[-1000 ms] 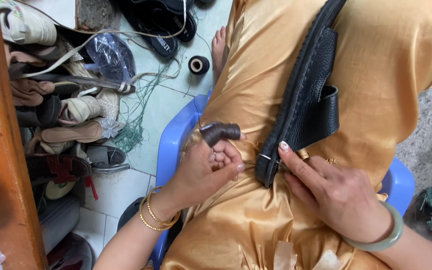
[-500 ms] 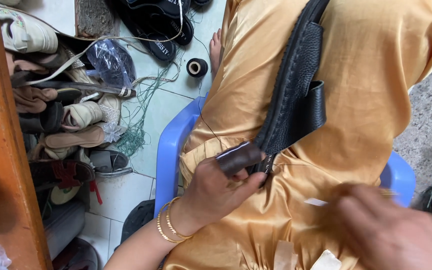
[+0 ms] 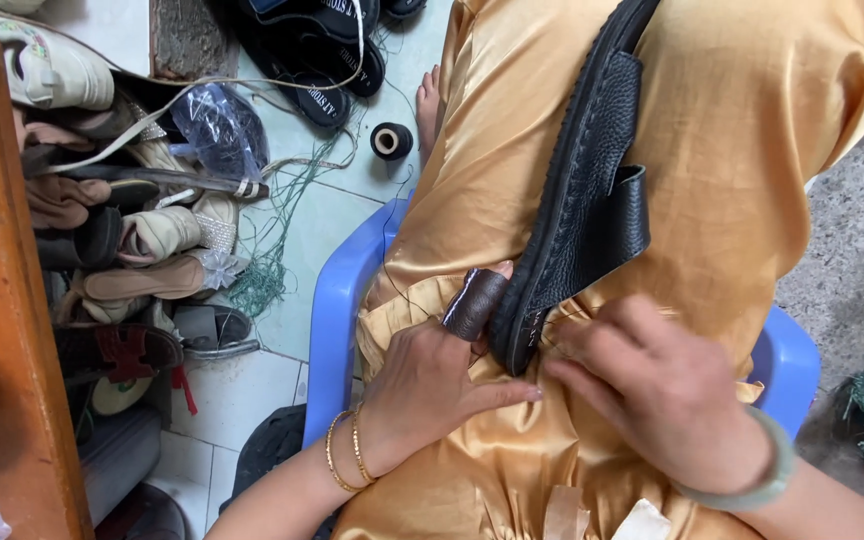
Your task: The person sews a black slip-on shoe using a needle and thread, repeatedly inserting the needle through the sole and pulling the thread tight. The person holds the shoe on their lap and adjusts its position while continuing to stitch along the edge of the sole.
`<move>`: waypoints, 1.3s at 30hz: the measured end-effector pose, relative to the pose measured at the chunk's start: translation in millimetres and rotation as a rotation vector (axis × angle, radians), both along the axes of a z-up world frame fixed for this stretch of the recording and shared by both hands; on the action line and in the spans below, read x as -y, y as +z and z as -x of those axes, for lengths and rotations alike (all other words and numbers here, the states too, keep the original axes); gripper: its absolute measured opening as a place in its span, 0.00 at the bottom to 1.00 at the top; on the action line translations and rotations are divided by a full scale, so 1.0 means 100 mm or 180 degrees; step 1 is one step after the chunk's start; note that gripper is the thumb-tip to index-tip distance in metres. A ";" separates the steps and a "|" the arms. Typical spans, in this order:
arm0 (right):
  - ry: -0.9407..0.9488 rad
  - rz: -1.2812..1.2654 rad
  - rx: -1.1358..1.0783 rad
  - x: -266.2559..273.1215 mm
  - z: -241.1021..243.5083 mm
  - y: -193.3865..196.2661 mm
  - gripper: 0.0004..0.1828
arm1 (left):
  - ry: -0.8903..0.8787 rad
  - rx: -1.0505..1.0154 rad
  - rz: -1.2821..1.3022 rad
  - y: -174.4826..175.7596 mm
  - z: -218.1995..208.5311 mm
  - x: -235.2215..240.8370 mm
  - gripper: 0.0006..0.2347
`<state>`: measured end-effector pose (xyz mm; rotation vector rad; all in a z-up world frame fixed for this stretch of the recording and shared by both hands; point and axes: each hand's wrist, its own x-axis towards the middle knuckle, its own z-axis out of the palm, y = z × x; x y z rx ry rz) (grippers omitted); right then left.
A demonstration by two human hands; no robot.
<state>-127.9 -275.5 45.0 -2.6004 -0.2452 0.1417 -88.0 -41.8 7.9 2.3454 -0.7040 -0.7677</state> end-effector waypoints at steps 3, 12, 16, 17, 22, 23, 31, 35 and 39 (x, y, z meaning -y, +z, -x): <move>0.0461 -0.1214 -0.0381 0.01 -0.13 -0.01 0.06 | 0.0098 -0.0093 0.0256 0.09 -0.12 0.07 0.40; 0.0042 -0.0373 0.0099 -0.15 -0.06 -0.17 0.07 | 0.0090 -0.0281 0.0412 0.06 -0.15 0.06 0.41; -0.0447 0.0285 0.0623 0.24 0.13 -0.24 0.10 | 0.0179 -0.0514 0.0147 0.01 -0.18 -0.08 0.39; -0.0973 0.0434 0.0917 0.45 0.23 -0.29 0.19 | 0.0265 -0.0701 -0.0042 -0.01 -0.21 -0.15 0.37; -0.2410 -0.1896 -0.0459 0.83 0.25 -0.21 0.11 | 0.0323 -0.2765 0.0923 0.23 -0.58 -0.25 0.03; -0.2180 -0.2862 -0.0721 0.77 0.19 -0.12 0.18 | 0.0667 -0.3755 0.1567 0.24 -0.61 -0.17 0.16; -0.1088 -0.4873 -0.1533 0.23 0.10 -0.03 0.16 | 0.3592 -0.1101 0.3382 -0.63 -1.54 0.74 0.17; -0.0993 -0.2557 -0.1195 0.05 0.10 -0.13 0.18 | 0.5083 -0.1038 0.3445 -0.87 -1.89 0.87 0.17; -0.1353 -0.3218 -0.0935 0.28 0.13 -0.01 0.16 | 0.4909 -0.1240 0.3772 -0.74 -1.83 0.48 0.16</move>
